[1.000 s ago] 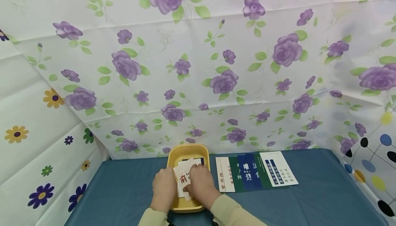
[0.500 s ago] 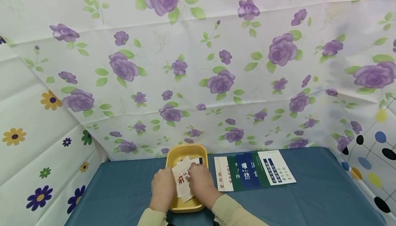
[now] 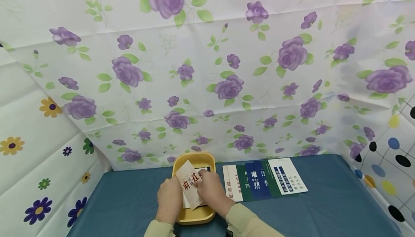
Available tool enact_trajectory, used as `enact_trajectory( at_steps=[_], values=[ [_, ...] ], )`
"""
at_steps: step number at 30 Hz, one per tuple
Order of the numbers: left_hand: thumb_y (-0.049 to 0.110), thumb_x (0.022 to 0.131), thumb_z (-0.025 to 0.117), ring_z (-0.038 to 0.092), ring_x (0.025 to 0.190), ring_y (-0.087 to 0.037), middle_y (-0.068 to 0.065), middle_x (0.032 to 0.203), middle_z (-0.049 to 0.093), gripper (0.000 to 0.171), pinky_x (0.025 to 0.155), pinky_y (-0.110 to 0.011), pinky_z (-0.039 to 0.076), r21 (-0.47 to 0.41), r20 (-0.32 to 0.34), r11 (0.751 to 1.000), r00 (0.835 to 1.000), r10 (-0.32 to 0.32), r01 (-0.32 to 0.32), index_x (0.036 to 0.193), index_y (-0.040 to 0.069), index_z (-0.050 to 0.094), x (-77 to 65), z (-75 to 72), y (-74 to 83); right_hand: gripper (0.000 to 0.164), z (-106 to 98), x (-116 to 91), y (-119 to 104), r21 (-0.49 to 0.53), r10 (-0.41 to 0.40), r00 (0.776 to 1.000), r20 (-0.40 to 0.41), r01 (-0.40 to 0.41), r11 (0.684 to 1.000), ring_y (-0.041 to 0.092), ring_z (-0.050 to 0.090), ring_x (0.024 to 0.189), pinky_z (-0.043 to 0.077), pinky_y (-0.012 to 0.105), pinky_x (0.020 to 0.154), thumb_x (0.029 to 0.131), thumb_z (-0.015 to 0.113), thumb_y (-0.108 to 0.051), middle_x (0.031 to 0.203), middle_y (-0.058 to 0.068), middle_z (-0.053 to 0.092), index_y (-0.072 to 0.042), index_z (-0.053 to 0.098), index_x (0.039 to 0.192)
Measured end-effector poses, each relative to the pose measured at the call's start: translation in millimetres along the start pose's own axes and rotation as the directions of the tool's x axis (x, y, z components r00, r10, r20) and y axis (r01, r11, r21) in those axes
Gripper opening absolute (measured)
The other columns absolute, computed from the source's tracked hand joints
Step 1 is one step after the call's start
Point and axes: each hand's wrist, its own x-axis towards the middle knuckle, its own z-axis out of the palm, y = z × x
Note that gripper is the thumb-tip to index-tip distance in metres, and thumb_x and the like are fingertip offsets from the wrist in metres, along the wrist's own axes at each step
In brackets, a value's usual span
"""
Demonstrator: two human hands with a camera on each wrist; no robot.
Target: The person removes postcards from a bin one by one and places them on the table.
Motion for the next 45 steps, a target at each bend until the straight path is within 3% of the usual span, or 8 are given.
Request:
enact_trajectory(
  at_steps=[7, 11, 15, 21, 29, 32, 38, 45],
  values=[
    [0.003, 0.088, 0.056, 0.058, 0.057, -0.024, -0.011, 0.065, 0.056, 0.013, 0.039, -0.035, 0.042, 0.022, 0.05, 1.0, 0.999, 0.004, -0.005, 0.076, 0.003, 0.061, -1.0, -1.9, -0.6, 0.023, -1.3, -1.3, 5.0, 0.097, -0.035, 0.992, -0.125, 0.047, 0.994, 0.002, 0.05, 0.059, 0.043, 0.023, 0.051, 0.081, 0.071, -0.022, 0.07, -0.009, 0.053, -0.013, 0.062, 0.1],
    [0.004, 0.088, 0.055, 0.059, 0.058, -0.025, -0.011, 0.066, 0.057, 0.015, 0.041, -0.037, 0.044, 0.016, 0.022, 1.0, 1.0, 0.02, -0.02, 0.074, 0.003, 0.06, -2.1, -2.6, -0.5, 0.021, -10.0, -2.2, 4.3, 0.206, -0.026, 0.989, -0.148, 0.057, 0.977, 0.004, 0.054, 0.06, 0.045, 0.024, 0.051, 0.08, 0.072, -0.022, 0.071, -0.009, 0.055, -0.013, 0.063, 0.097],
    [0.004, 0.09, 0.051, 0.059, 0.056, -0.025, -0.012, 0.064, 0.056, 0.02, 0.04, -0.037, 0.043, 0.005, -0.009, 1.0, 1.0, 0.02, -0.02, 0.072, 0.003, 0.058, -1.2, -2.8, -0.1, 0.025, -28.5, -1.4, 3.1, 0.265, 0.0, 0.987, -0.161, 0.044, 0.963, 0.006, 0.056, 0.062, 0.047, 0.025, 0.052, 0.08, 0.072, -0.022, 0.074, -0.008, 0.057, -0.011, 0.064, 0.101],
    [0.001, 0.089, 0.051, 0.059, 0.056, -0.025, -0.012, 0.064, 0.056, 0.019, 0.041, -0.037, 0.043, -0.003, -0.013, 1.0, 1.0, 0.006, -0.006, 0.071, 0.004, 0.057, 1.5, 0.4, -1.1, 0.02, -72.8, -0.5, 13.8, 0.259, 0.013, 0.973, -0.232, 0.049, 0.965, 0.009, 0.059, 0.061, 0.047, 0.026, 0.049, 0.079, 0.073, -0.018, 0.075, -0.006, 0.06, -0.011, 0.065, 0.096],
    [0.001, 0.089, 0.052, 0.059, 0.057, -0.025, -0.012, 0.065, 0.056, 0.017, 0.042, -0.038, 0.044, 0.0, 0.0, 1.0, 1.0, -0.003, 0.003, 0.073, 0.003, 0.057, 1.0, 0.9, -2.2, 0.024, -142.1, -6.2, 65.6, 0.194, 0.039, 0.915, -0.401, 0.043, 0.98, 0.012, 0.059, 0.059, 0.047, 0.029, 0.046, 0.075, 0.076, -0.018, 0.074, -0.001, 0.062, -0.01, 0.066, 0.095],
    [0.001, 0.089, 0.051, 0.059, 0.057, -0.025, -0.011, 0.065, 0.055, 0.017, 0.042, -0.037, 0.044, -0.002, 0.014, 1.0, 1.0, 0.004, -0.004, 0.073, 0.004, 0.056, -1.1, 1.2, -2.4, 0.027, -165.9, -16.8, 91.6, 0.119, 0.075, 0.897, -0.435, -0.026, 0.993, 0.011, 0.06, 0.062, 0.047, 0.028, 0.048, 0.077, 0.076, -0.024, 0.077, 0.001, 0.064, -0.011, 0.066, 0.098],
    [0.001, 0.09, 0.051, 0.059, 0.056, -0.025, -0.011, 0.065, 0.055, 0.017, 0.042, -0.037, 0.044, -0.005, 0.031, 1.0, 1.0, -0.002, 0.002, 0.074, 0.003, 0.057, -1.9, 0.2, -2.8, 0.039, -210.7, -33.3, 136.6, -0.035, 0.142, 0.883, -0.447, -0.176, 0.984, 0.011, 0.059, 0.065, 0.046, 0.029, 0.05, 0.081, 0.07, -0.037, 0.085, 0.004, 0.065, -0.008, 0.064, 0.106],
    [0.002, 0.09, 0.052, 0.059, 0.057, -0.024, -0.012, 0.066, 0.056, 0.015, 0.042, -0.036, 0.044, 0.006, 0.032, 1.0, 0.999, -0.008, 0.008, 0.076, 0.002, 0.058, -0.2, -1.2, -0.7, 0.04, -247.1, -40.9, 174.6, -0.163, 0.162, 0.876, -0.454, -0.261, 0.952, 0.016, 0.06, 0.07, 0.046, 0.03, 0.054, 0.082, 0.071, -0.031, 0.086, 0.009, 0.065, 0.001, 0.063, 0.106]
  ],
)
